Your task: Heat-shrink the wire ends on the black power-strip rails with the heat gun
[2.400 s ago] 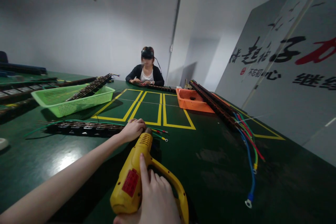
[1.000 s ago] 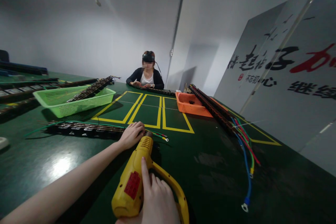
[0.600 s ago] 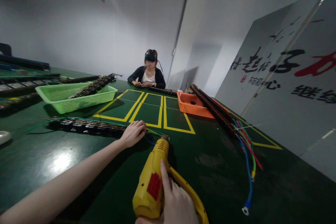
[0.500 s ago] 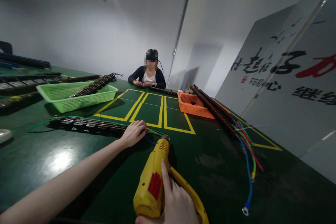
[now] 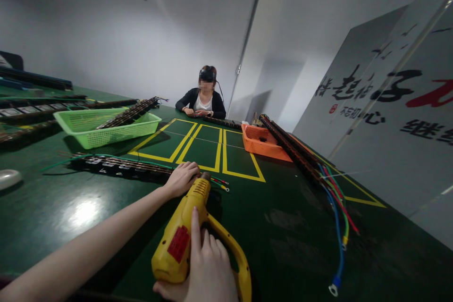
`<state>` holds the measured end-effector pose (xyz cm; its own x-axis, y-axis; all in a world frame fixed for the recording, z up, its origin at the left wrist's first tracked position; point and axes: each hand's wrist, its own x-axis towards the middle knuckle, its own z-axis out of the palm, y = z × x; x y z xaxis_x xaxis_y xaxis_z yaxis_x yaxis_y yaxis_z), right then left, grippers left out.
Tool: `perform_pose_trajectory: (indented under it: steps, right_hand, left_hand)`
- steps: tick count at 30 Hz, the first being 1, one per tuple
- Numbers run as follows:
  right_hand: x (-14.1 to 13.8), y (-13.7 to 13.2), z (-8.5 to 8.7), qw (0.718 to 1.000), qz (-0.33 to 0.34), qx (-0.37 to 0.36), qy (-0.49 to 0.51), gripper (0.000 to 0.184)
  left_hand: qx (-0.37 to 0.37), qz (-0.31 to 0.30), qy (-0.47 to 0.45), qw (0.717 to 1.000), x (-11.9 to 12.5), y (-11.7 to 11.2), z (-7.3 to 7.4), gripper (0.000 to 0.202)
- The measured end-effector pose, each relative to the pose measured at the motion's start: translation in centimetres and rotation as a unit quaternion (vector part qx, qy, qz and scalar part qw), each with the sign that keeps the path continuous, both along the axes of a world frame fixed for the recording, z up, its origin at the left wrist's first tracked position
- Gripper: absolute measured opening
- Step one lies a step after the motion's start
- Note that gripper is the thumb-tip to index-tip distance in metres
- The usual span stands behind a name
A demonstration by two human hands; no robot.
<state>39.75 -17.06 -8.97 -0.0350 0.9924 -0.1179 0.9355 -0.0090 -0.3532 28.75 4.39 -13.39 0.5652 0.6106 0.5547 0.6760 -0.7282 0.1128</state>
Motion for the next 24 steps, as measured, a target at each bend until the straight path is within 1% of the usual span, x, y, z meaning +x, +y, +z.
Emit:
perform_pose_trajectory:
  steps: [6, 9, 12, 15, 19, 24]
  right_hand:
    - [0.0, -0.1, -0.1, 1.000, 0.010, 0.001, 0.006, 0.128]
    - [0.3, -0.1, 0.0, 1.000, 0.015, 0.008, 0.015, 0.132]
    - [0.7, -0.2, 0.2, 1.000, 0.010, -0.009, 0.020, 0.136]
    - [1.5, -0.4, 0.4, 0.999, 0.005, -0.021, 0.029, 0.136]
    - [3.1, -1.2, 0.3, 0.999, -0.004, -0.005, 0.037, 0.131]
    - [4.8, -2.3, 0.0, 0.999, -0.044, -0.008, 0.020, 0.125]
  left_hand:
    - [0.008, -0.006, -0.014, 1.000, 0.0, 0.3, -0.4, 0.020]
    - [0.013, -0.009, -0.015, 1.000, -0.1, 0.4, -0.6, 0.020]
    - [0.014, -0.008, -0.017, 1.000, -0.1, 0.3, -0.5, 0.019]
    - [0.015, -0.010, -0.018, 1.000, -0.1, 0.1, -0.4, 0.017]
    - [0.016, -0.014, -0.019, 1.000, -0.2, 0.0, -0.3, 0.018]
    - [0.013, -0.020, -0.020, 1.000, -0.3, 0.0, -0.4, 0.016]
